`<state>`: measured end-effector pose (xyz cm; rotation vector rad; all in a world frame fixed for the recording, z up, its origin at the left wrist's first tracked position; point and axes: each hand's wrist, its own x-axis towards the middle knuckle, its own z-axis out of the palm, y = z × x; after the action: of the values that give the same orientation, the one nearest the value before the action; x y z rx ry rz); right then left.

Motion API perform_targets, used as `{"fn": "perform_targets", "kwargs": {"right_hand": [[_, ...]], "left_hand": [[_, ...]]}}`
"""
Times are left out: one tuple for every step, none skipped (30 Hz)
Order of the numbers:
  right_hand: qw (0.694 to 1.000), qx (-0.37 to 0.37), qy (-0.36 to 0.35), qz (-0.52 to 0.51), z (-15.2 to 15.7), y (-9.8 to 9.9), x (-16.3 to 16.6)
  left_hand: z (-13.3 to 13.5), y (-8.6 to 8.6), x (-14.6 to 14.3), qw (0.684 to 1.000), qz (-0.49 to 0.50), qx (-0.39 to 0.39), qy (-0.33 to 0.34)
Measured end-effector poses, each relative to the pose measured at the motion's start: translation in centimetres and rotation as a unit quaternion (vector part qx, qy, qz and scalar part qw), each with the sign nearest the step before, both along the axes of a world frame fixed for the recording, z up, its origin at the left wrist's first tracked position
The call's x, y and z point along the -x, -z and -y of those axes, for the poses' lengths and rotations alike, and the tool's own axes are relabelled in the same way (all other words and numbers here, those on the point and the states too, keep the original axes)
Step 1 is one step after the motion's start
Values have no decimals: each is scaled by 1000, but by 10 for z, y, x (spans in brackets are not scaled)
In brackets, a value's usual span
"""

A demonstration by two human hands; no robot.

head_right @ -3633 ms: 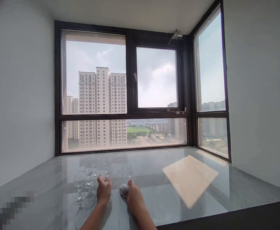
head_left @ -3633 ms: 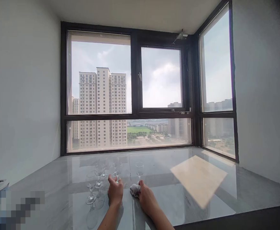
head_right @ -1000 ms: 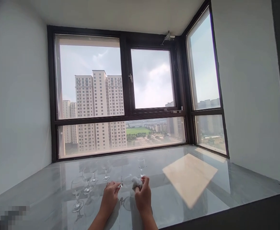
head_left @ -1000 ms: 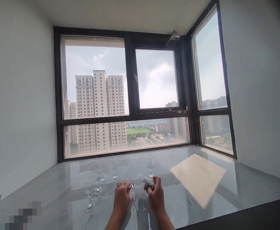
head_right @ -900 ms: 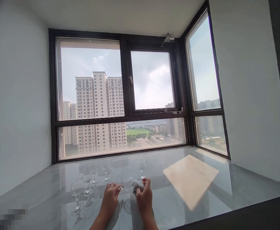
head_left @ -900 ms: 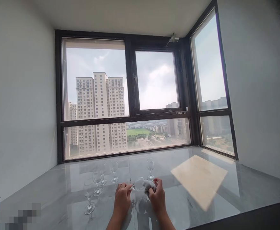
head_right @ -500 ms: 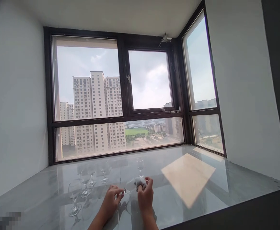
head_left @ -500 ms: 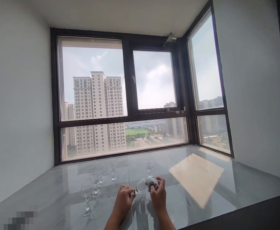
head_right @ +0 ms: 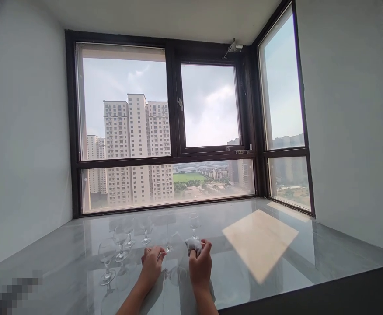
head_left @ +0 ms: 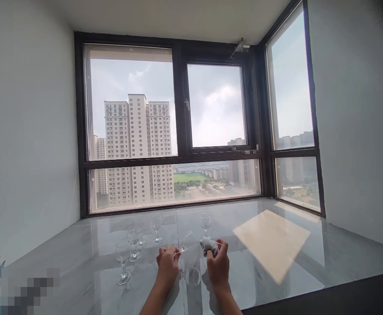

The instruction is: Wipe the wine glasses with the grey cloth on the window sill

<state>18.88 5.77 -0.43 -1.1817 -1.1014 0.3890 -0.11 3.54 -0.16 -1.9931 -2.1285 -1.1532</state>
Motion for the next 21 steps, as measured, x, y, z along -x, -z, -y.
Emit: {"fn": "perform_targets", "kwargs": {"right_hand": [[1000,1,-2,6,1,-1,0],[1000,0,-8,12,2,-2,0],[1000,0,-17,18,3,-2,1],[999,-1,-28,22,4,-3,1],[999,-1,-39,24,5,-3,1],[999,0,-47,25,5,-3,1],[998,0,-53,23,5,-3,1],[998,0,-57,21,5,-2,1],[998,0,-59,19,5,-1,2],[998,0,-62,18,4,-1,2],[998,0,-67,19,4,0,3],[997,-1,-71,20,3,1,3],[997,-2,-73,22,3,1,3],[997,-5,-74,24,3,1,4],[997,-8,-77,26,3,1,4],[996,-12,-80,28,4,1,4],[996,-15,-83,31,5,1,4],[996,-17,-87,34,6,1,4],[995,-18,-91,37,6,1,4],[995,-20,-94,41,7,1,5],[994,-22,-98,45,7,1,5]], "left_hand": [[-1,1,0,1000,2,-1,-3],[-3,2,1,1000,2,0,-5],[-4,3,1,1000,2,1,-6],[-5,3,2,1000,2,3,-7],[-6,4,2,1000,2,6,-9],[-7,4,2,1000,3,9,-9],[-7,4,2,1000,5,11,-9],[-7,4,2,1000,8,14,-8],[-7,4,2,1000,10,18,-6],[-7,4,2,1000,12,25,-2],[-7,3,3,999,14,32,1],[-7,3,3,999,18,37,5],[-7,4,3,999,21,40,10],[-7,4,4,999,24,39,19],[-7,5,4,999,28,34,28],[-8,6,5,998,30,28,37],[-8,7,5,998,31,23,44],[-9,7,6,998,32,20,49],[-10,8,6,998,33,19,50],[-10,9,6,998,36,19,52],[-11,9,7,998,40,20,54]]}}
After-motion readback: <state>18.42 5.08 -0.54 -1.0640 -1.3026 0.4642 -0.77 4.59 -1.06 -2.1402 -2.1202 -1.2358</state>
